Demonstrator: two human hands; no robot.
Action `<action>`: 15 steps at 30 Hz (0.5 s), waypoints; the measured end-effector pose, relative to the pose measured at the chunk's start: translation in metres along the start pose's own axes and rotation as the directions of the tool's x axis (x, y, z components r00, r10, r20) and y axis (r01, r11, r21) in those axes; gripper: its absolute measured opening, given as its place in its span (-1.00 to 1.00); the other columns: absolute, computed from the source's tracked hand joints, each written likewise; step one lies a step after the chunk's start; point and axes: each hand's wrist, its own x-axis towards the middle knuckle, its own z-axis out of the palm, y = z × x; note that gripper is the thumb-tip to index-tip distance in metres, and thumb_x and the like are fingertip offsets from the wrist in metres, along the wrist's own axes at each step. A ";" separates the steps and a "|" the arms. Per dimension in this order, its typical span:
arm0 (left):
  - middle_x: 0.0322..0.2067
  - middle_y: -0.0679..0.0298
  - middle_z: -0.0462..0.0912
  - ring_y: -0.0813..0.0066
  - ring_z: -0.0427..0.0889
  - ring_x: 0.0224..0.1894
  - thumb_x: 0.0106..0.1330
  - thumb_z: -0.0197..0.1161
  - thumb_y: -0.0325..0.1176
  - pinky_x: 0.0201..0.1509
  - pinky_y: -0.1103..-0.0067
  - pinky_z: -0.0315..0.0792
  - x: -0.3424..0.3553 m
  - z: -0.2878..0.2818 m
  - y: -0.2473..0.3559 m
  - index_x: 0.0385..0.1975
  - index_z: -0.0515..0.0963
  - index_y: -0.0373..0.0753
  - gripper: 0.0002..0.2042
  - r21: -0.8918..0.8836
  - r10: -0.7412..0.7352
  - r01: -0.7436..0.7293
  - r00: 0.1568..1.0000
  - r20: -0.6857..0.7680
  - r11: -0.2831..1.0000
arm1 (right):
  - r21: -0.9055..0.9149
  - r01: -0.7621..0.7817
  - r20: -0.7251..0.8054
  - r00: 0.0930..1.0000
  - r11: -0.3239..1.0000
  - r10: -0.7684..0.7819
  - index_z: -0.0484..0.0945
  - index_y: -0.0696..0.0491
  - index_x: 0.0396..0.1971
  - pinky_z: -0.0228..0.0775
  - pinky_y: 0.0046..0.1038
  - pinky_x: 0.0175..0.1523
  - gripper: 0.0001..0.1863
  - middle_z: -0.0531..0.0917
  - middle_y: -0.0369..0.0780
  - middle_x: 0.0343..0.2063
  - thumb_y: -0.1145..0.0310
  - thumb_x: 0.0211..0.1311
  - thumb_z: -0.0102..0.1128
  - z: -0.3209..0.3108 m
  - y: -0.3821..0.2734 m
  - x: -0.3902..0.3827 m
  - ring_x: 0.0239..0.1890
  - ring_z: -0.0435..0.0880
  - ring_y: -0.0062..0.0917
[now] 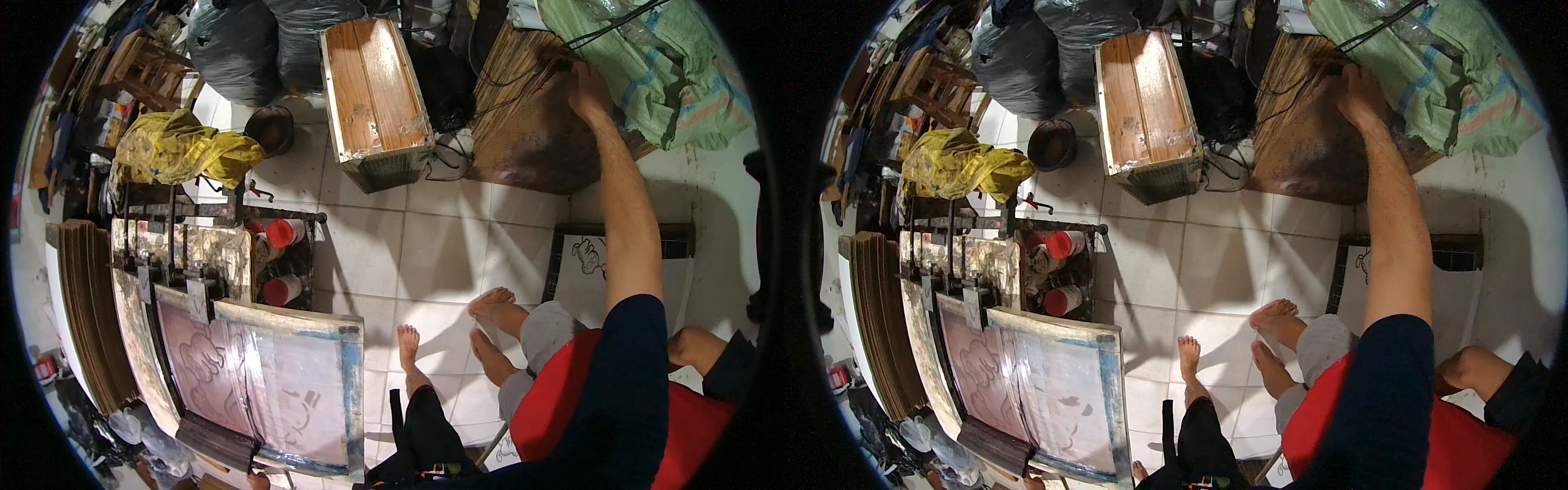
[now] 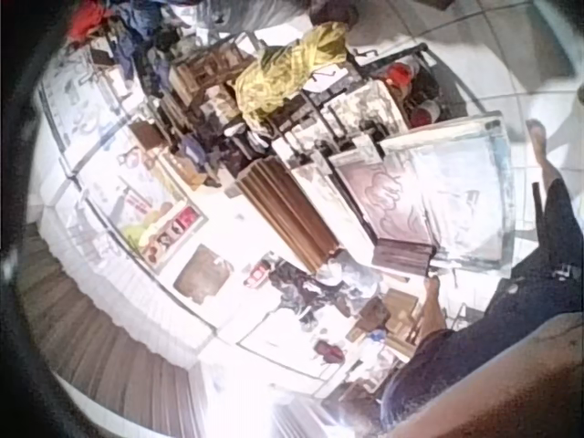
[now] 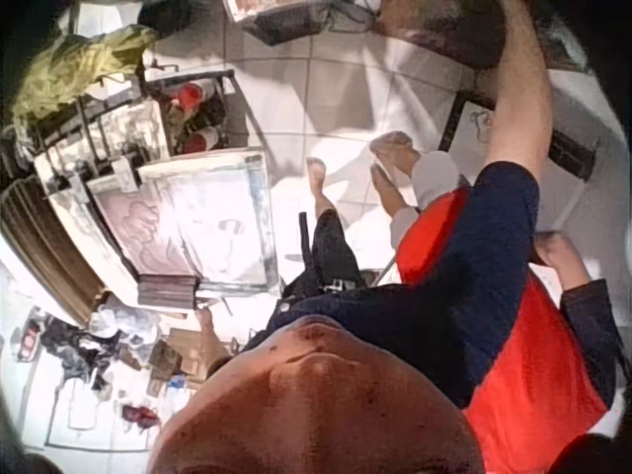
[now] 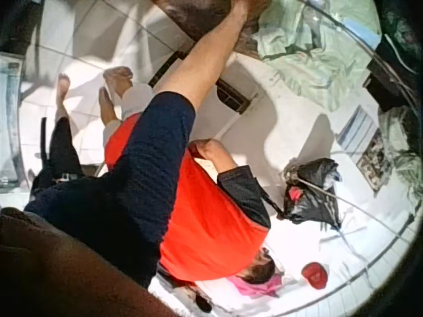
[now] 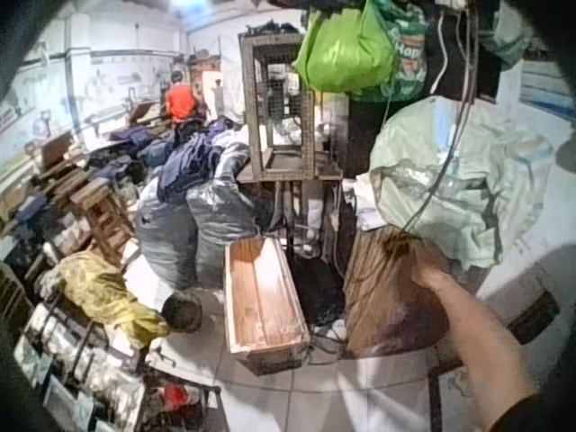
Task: The person performs screen printing on white boards using a squeegee and a screen frame. They repeatedly place boards, apply ink, pull the squeegee across the screen, and lift the screen to reveal a printed cartoon character. The person also refills the ink on the screen during the process.
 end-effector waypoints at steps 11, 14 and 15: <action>-0.18 0.11 0.67 0.22 0.64 -0.13 0.23 0.00 -0.64 0.04 0.34 0.59 0.006 0.024 -0.012 -0.04 0.54 -0.40 -0.68 -0.577 0.149 -0.189 0.982 -0.117 0.795 | 0.437 0.042 0.382 0.896 0.899 -0.227 0.63 0.06 0.15 0.61 -0.15 0.02 -0.50 0.77 -0.05 -0.04 0.62 0.16 0.28 -0.018 0.014 -0.029 -0.10 0.76 -0.06; -0.20 0.01 0.69 0.09 0.70 -0.19 0.26 0.05 -0.60 0.00 0.25 0.62 0.006 0.032 -0.015 -0.02 0.53 -0.49 -0.69 -0.203 0.257 -0.333 0.910 -0.326 0.921 | 0.367 0.381 0.299 0.816 0.849 -0.495 0.61 0.09 0.05 0.58 -0.11 0.00 -0.58 0.74 0.00 -0.06 0.71 0.19 0.19 -0.041 0.001 -0.071 -0.01 0.73 -0.02; -0.25 0.01 0.70 0.08 0.71 -0.26 0.22 0.09 -0.62 -0.08 0.26 0.65 0.007 0.035 -0.015 -0.14 0.55 -0.43 -0.78 -0.449 0.215 -0.342 0.926 -0.310 0.826 | 0.393 0.455 0.263 0.778 0.799 -0.571 0.57 0.10 -0.09 0.57 -0.09 -0.02 -0.70 0.71 -0.01 -0.16 0.68 0.18 0.25 -0.052 -0.004 -0.082 -0.03 0.69 0.03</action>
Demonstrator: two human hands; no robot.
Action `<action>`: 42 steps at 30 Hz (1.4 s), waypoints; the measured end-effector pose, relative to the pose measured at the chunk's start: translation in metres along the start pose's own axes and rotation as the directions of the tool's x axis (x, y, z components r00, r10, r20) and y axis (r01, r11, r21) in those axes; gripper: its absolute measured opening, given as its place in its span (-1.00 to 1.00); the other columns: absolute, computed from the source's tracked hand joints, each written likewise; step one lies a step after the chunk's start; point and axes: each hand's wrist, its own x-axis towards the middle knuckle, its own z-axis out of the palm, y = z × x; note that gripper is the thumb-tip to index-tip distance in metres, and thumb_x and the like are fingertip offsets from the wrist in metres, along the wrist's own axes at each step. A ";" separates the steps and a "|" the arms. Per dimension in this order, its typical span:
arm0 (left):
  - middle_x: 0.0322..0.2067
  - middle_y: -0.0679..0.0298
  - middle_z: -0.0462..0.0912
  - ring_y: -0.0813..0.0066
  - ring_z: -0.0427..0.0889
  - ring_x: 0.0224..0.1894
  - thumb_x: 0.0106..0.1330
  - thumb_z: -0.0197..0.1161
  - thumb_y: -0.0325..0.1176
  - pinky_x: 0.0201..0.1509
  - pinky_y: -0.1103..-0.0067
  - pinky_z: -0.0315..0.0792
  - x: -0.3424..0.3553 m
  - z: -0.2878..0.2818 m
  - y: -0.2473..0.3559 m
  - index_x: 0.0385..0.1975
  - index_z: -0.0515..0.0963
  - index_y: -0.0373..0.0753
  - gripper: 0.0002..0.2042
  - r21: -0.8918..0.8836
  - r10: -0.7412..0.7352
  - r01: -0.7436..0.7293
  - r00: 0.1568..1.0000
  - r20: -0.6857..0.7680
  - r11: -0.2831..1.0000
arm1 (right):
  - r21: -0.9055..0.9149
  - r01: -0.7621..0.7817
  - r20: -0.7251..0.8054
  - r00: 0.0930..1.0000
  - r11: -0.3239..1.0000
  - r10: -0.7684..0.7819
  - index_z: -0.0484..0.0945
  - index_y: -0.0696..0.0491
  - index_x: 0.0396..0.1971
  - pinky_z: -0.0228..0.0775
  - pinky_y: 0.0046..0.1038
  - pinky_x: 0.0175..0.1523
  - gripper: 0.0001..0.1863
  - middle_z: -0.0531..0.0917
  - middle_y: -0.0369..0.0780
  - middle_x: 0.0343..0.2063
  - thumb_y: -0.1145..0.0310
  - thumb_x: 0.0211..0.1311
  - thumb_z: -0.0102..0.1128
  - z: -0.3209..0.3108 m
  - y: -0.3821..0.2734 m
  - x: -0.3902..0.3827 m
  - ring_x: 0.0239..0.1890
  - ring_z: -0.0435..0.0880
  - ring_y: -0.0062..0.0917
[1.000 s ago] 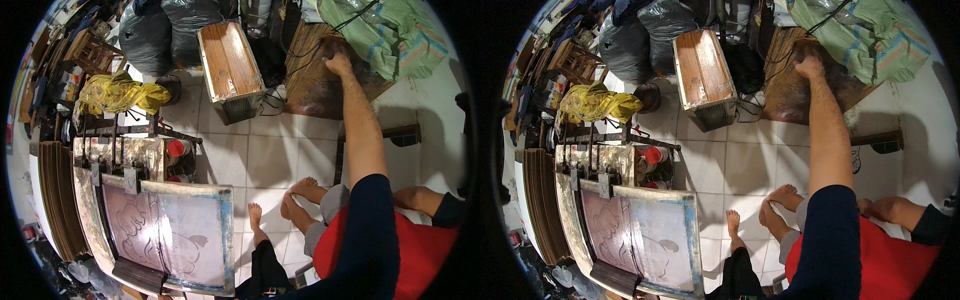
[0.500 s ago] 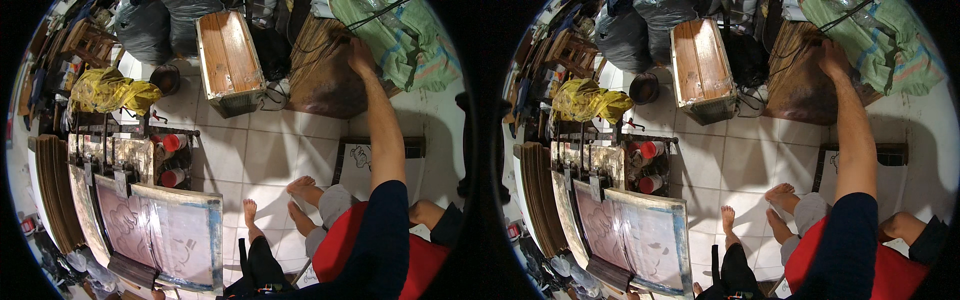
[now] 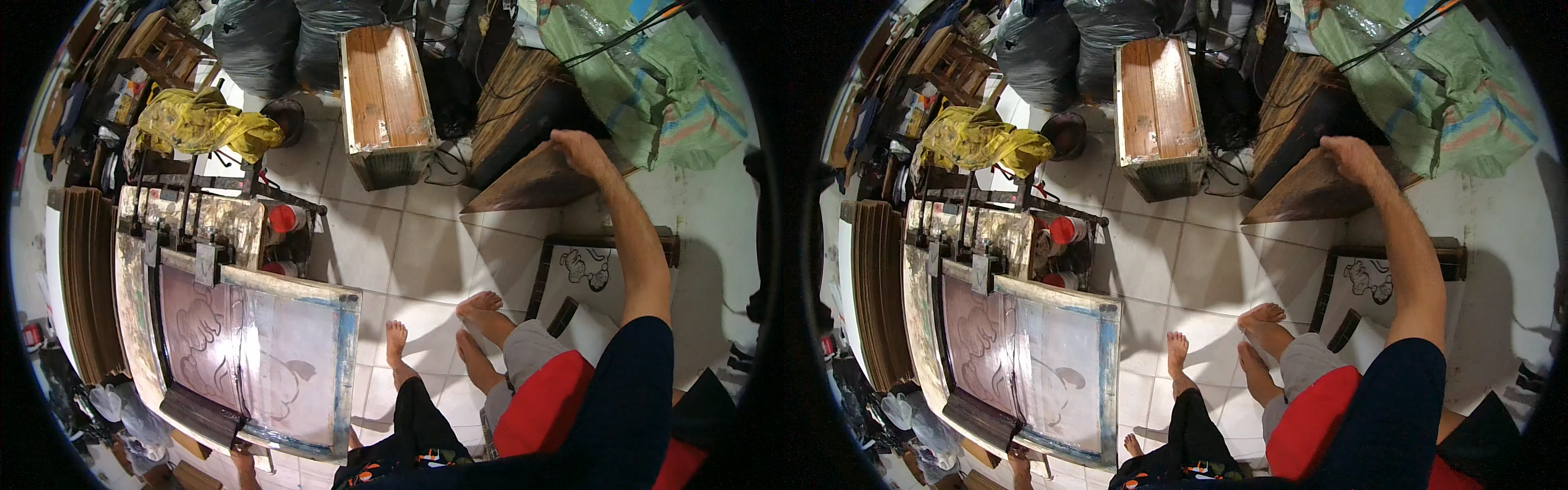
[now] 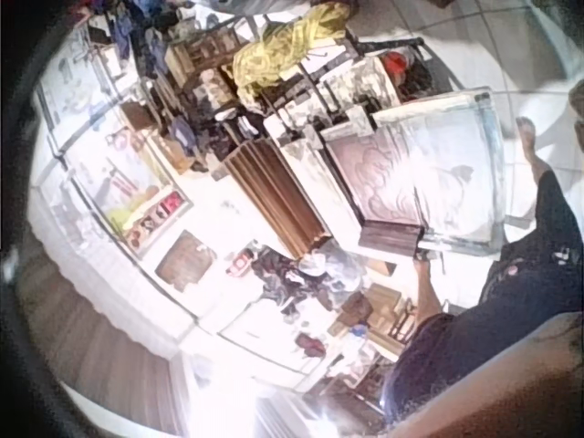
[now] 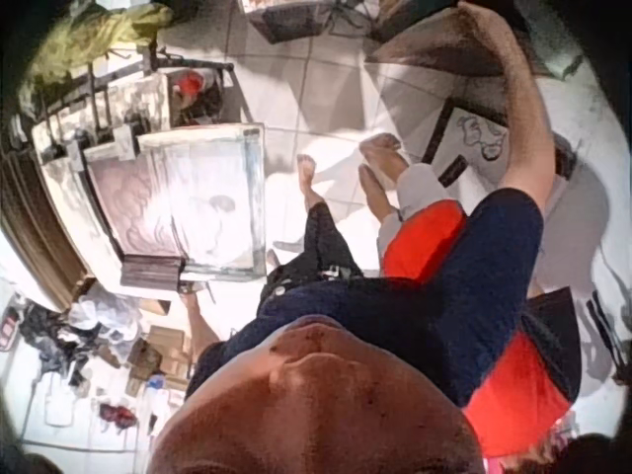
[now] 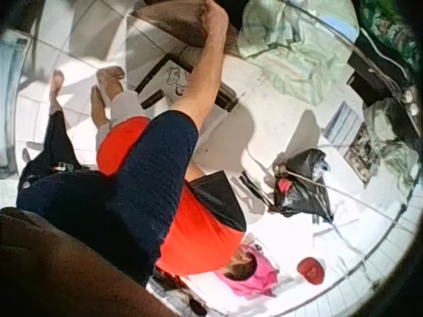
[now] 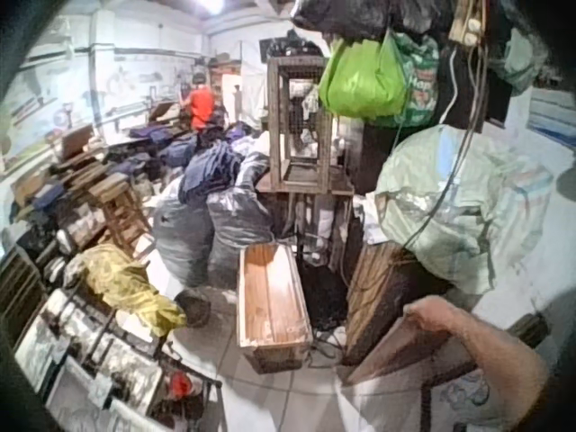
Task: The person performs screen printing on white boards using a squeegee and a screen frame. They repeatedly place boards, apply ink, pull the squeegee across the screen, and lift the screen to reveal a printed cartoon character. The person also refills the ink on the screen during the process.
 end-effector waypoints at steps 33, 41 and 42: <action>0.42 -0.31 0.34 -0.16 0.32 0.50 0.18 0.02 -0.56 0.61 0.26 0.17 -0.295 0.000 -0.178 0.45 0.24 -0.52 -0.29 0.059 -0.365 0.361 0.929 0.062 0.931 | 0.128 0.746 0.434 0.550 0.653 -0.714 0.58 -0.11 -0.12 0.58 -0.10 -0.08 -0.66 0.60 -0.26 -0.15 0.42 0.06 0.35 0.079 -0.546 -0.234 0.02 0.61 -0.24; -0.15 -0.19 0.77 -0.03 0.76 -0.02 0.39 0.17 -0.21 0.14 0.25 0.60 -0.527 0.065 -0.237 0.17 0.59 -0.44 -0.53 -0.318 -0.797 0.845 0.520 0.308 0.429 | 0.505 0.759 -0.118 0.532 0.410 -0.839 0.70 0.08 -0.17 0.64 -0.22 -0.16 -0.66 0.74 -0.16 -0.31 0.63 -0.01 0.20 0.025 -0.761 -0.300 -0.24 0.75 -0.20; -0.17 -0.17 0.78 -0.01 0.76 -0.05 0.42 0.16 -0.14 0.12 0.25 0.60 -0.533 0.083 -0.238 0.16 0.60 -0.45 -0.50 -0.366 -0.809 0.873 0.454 0.374 0.321 | 0.548 0.732 -0.153 0.565 0.406 -0.811 0.70 0.10 -0.17 0.63 -0.23 -0.17 -0.69 0.74 -0.15 -0.33 0.61 0.03 0.21 0.010 -0.787 -0.299 -0.26 0.74 -0.18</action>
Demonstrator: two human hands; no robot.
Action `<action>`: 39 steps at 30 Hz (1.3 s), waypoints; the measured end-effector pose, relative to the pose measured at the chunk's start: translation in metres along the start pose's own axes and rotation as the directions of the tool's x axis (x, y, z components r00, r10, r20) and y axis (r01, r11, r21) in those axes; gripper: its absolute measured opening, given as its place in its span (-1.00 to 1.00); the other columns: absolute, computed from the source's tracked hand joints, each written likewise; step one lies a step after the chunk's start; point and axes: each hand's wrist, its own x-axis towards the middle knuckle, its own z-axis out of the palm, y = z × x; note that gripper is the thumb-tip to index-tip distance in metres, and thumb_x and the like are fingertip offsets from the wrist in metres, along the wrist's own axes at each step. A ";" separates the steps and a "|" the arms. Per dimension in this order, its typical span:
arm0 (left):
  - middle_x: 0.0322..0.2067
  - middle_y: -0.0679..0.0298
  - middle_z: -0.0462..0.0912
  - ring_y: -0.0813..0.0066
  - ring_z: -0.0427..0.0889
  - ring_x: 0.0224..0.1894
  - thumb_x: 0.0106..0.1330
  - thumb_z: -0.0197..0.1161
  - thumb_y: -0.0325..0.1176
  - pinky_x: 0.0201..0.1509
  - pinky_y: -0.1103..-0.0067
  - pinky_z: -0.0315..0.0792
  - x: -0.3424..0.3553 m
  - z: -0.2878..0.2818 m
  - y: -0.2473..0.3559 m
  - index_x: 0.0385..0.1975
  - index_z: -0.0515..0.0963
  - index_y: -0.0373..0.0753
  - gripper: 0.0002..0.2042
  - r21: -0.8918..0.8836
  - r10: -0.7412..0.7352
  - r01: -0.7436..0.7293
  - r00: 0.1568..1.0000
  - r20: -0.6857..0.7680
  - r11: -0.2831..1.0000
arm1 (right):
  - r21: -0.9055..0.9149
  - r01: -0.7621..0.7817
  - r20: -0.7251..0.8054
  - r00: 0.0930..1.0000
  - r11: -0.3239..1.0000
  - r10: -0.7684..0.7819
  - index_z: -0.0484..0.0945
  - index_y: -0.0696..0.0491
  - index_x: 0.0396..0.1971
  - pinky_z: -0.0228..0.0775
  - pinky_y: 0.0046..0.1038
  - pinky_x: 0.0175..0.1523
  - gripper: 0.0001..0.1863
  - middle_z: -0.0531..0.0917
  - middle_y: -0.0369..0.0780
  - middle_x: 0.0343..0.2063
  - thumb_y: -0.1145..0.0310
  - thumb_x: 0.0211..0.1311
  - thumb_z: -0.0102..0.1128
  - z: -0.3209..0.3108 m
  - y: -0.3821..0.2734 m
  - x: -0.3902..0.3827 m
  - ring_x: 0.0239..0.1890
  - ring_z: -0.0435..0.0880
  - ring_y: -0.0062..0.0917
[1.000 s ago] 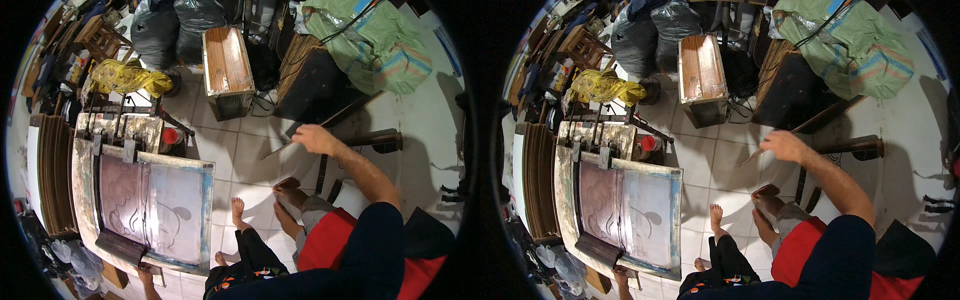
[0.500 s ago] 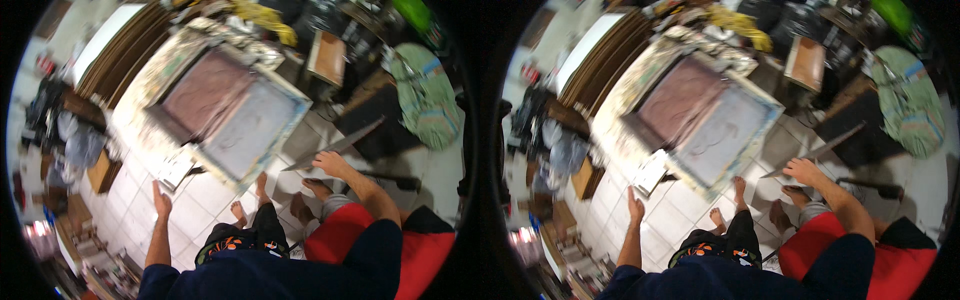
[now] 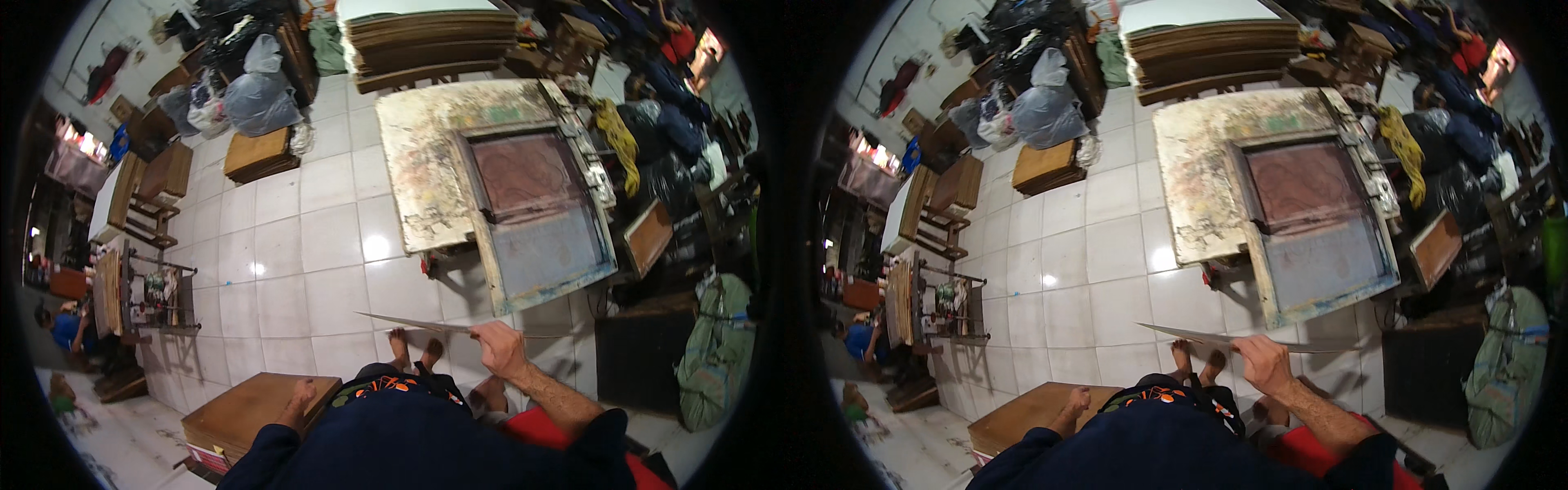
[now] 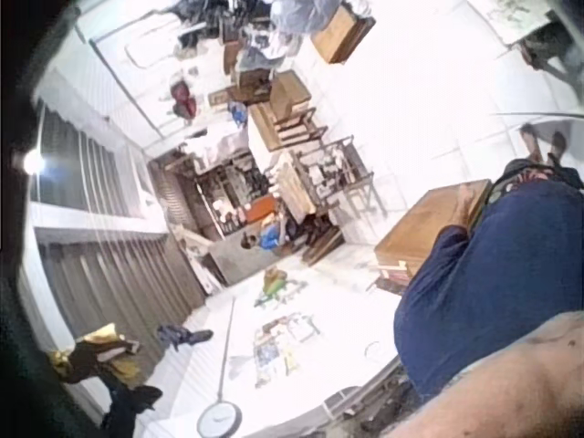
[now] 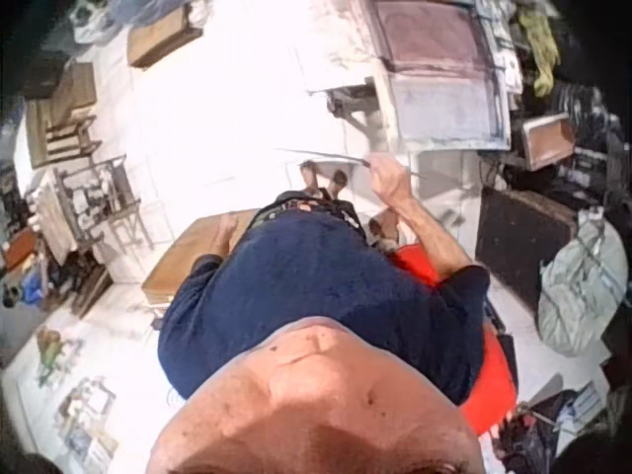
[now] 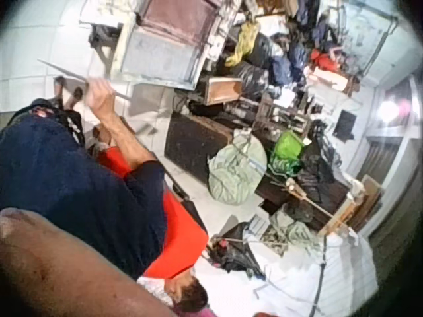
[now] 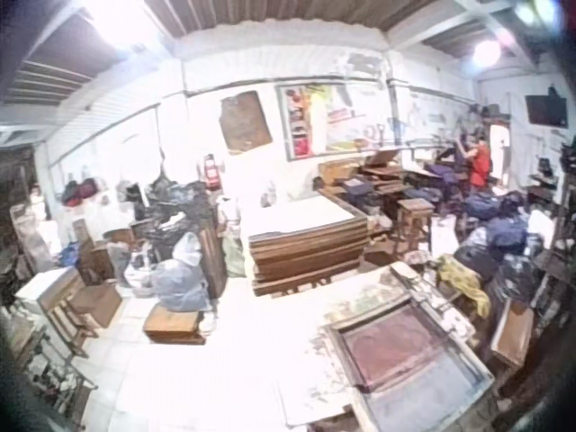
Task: The person performs screen printing on white boards using a squeegee and a screen frame. They repeatedly place boards, apply ink, pull the squeegee across the screen, and lift the screen to reveal a printed cartoon character. The person also refills the ink on the screen during the process.
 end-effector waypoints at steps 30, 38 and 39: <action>0.05 0.09 0.72 0.16 0.72 0.01 0.64 0.07 0.06 0.12 0.24 0.63 0.188 -0.381 0.633 0.16 0.57 -0.49 -0.41 -0.717 0.470 -0.628 0.753 -0.461 0.302 | 0.924 -0.278 0.350 0.331 -0.264 0.876 0.53 0.11 -0.16 0.71 -0.26 -0.06 -0.85 0.62 -0.22 -0.27 0.40 0.44 0.32 0.198 0.064 0.293 -0.28 0.67 -0.44; -0.21 0.23 0.71 0.36 0.65 -0.25 0.50 0.30 0.10 -0.17 0.34 0.57 0.204 -0.402 0.665 -0.14 0.65 -0.38 -0.49 -0.590 0.520 -0.729 0.673 -0.526 0.348 | 0.992 0.086 0.030 -0.871 0.091 0.490 0.58 0.18 0.19 0.51 -0.09 0.17 -0.29 0.73 0.00 0.06 -0.18 0.40 0.06 0.211 0.201 0.166 -0.02 0.70 -0.07; -0.34 0.31 0.64 0.45 0.57 -0.35 0.50 0.31 0.10 -0.26 0.39 0.50 0.207 -0.404 0.671 -0.27 0.60 -0.31 -0.52 -0.555 0.527 -0.778 0.617 -0.585 0.295 | 0.931 0.320 0.180 -0.819 0.173 0.545 0.58 0.13 0.24 0.48 -0.05 0.21 -0.26 0.72 -0.05 0.06 -0.23 0.42 -0.01 0.213 0.214 0.148 -0.06 0.71 -0.08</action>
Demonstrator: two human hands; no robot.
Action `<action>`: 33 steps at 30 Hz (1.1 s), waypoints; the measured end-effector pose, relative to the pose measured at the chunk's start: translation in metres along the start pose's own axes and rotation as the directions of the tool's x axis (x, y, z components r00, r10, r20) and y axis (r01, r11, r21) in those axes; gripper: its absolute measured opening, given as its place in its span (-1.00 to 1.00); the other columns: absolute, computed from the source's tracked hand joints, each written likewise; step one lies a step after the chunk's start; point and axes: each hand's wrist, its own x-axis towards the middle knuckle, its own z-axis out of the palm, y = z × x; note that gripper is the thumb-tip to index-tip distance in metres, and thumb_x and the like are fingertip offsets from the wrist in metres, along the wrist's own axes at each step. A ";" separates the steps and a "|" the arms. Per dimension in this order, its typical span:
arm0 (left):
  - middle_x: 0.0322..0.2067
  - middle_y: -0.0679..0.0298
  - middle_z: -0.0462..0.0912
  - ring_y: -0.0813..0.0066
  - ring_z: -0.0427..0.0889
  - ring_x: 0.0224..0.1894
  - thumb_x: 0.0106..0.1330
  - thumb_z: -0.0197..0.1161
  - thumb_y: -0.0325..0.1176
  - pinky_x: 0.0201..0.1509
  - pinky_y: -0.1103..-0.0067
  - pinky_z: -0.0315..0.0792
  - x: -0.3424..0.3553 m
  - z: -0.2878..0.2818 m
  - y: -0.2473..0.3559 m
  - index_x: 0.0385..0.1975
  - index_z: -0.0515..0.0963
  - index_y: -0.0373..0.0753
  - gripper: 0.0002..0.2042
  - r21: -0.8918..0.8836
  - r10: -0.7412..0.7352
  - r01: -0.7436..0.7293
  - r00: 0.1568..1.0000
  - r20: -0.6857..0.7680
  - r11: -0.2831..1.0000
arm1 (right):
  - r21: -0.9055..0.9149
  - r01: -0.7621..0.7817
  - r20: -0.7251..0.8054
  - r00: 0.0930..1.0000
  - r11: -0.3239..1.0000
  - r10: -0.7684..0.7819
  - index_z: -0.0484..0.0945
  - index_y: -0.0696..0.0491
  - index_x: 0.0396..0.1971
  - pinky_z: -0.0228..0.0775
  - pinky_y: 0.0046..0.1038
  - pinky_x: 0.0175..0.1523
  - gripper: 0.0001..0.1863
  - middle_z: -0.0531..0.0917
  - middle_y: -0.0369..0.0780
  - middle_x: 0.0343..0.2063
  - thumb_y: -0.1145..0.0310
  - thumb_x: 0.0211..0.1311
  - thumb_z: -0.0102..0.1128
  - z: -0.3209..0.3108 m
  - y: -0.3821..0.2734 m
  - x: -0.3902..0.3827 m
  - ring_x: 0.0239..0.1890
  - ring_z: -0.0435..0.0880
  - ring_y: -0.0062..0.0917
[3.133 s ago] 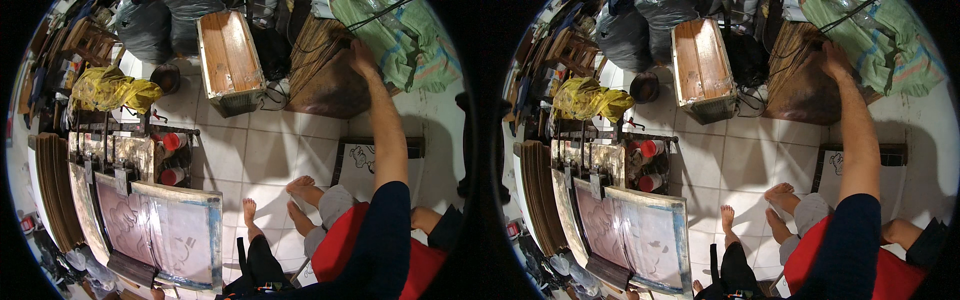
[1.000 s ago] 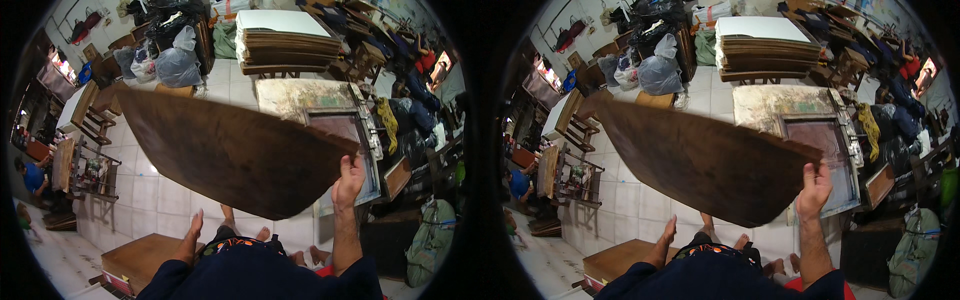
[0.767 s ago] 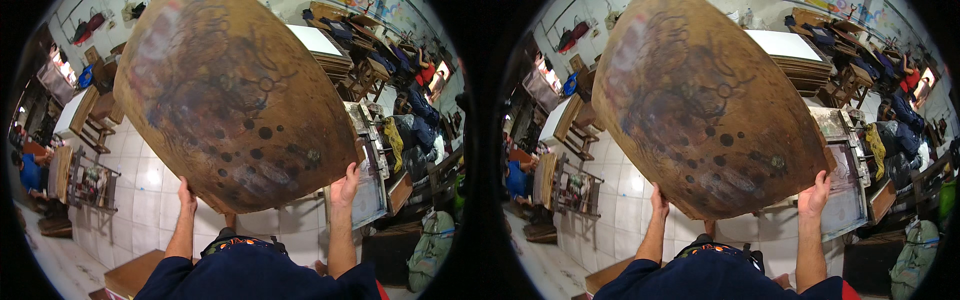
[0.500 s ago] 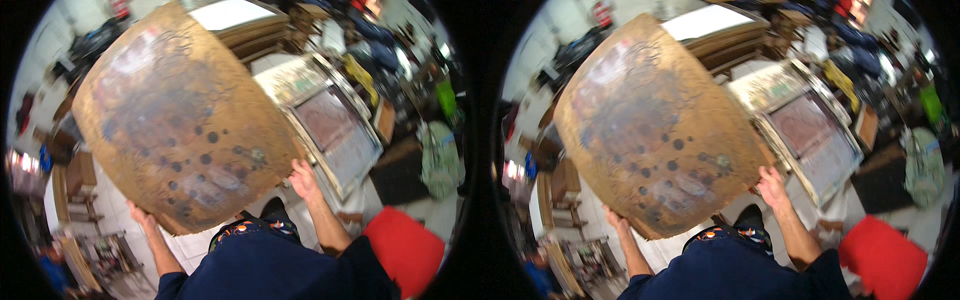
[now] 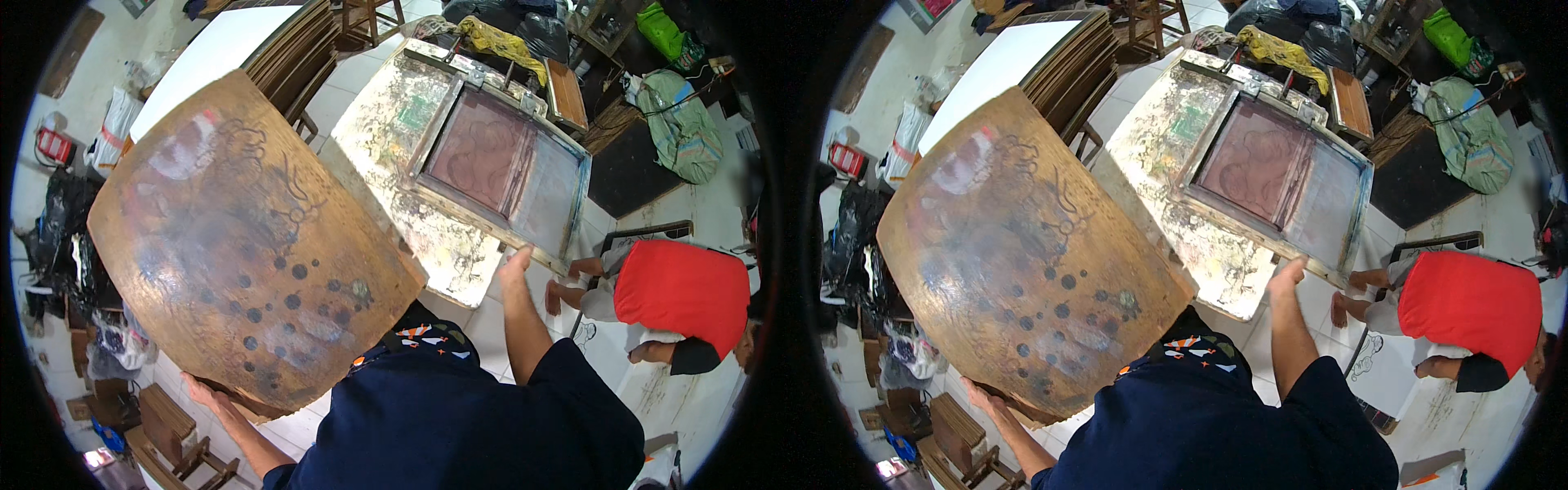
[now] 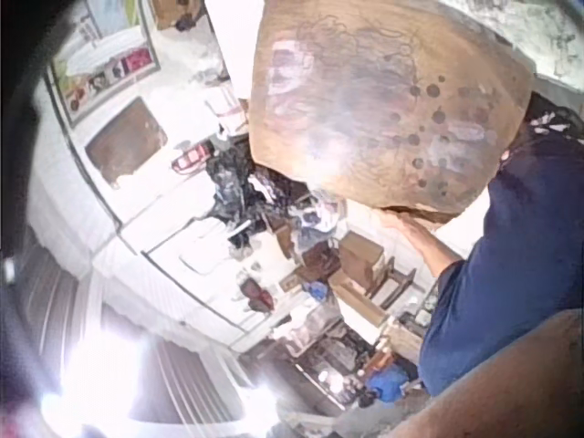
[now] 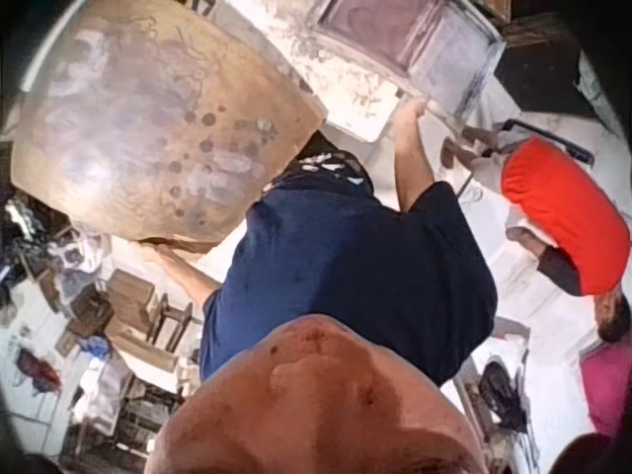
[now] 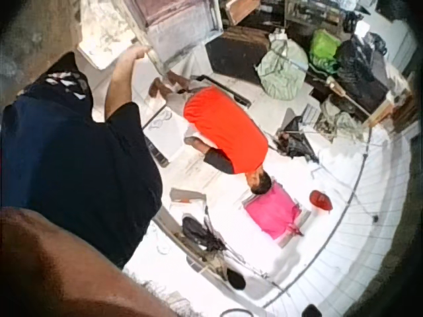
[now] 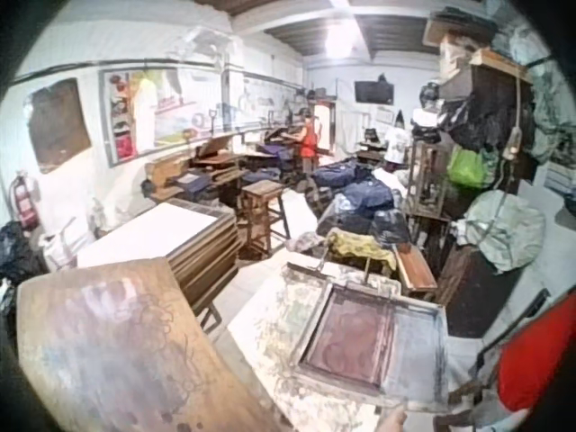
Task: The person performs screen printing on white boards using a squeegee and a screen frame. They repeatedly place boards, apply ink, pull the squeegee across the screen, and lift the screen to reveal a printed cartoon character. The person also refills the ink on the screen during the process.
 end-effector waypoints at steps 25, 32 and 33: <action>-0.54 0.01 0.68 0.10 0.60 -0.47 0.58 0.04 0.17 -0.23 0.19 0.47 0.028 0.336 -0.123 -0.41 0.67 -0.45 -0.33 0.334 0.143 -0.701 0.527 0.838 0.630 | 0.337 -0.076 0.427 0.901 0.938 -0.080 0.52 -0.08 -0.04 0.37 -0.17 0.07 -0.58 0.64 -0.24 -0.33 -0.14 0.58 0.02 -0.181 -0.063 -0.026 -0.21 0.68 -0.31; 0.26 -0.15 0.53 -0.03 0.47 0.35 0.61 -0.04 0.19 0.48 0.14 0.27 -0.217 0.346 -0.098 0.37 0.39 -0.45 -0.28 0.110 -0.090 -0.354 0.074 0.993 0.929 | 0.293 -0.094 0.527 0.846 0.951 -0.079 0.52 -0.08 -0.13 0.36 -0.16 0.10 -0.59 0.47 -0.34 -0.51 -0.13 0.63 -0.07 -0.181 -0.042 -0.011 -0.25 0.61 -0.36; 0.30 -0.10 0.51 0.05 0.46 0.38 0.64 -0.14 0.24 0.51 0.20 0.28 -0.258 0.351 -0.093 0.47 0.27 -0.43 -0.22 0.221 -0.207 0.083 -0.154 0.966 0.972 | 0.270 -0.083 0.550 0.831 0.959 -0.083 0.50 -0.07 -0.15 0.36 -0.13 0.13 -0.59 0.39 -0.36 -0.55 -0.12 0.63 -0.08 -0.180 -0.038 -0.008 -0.24 0.62 -0.34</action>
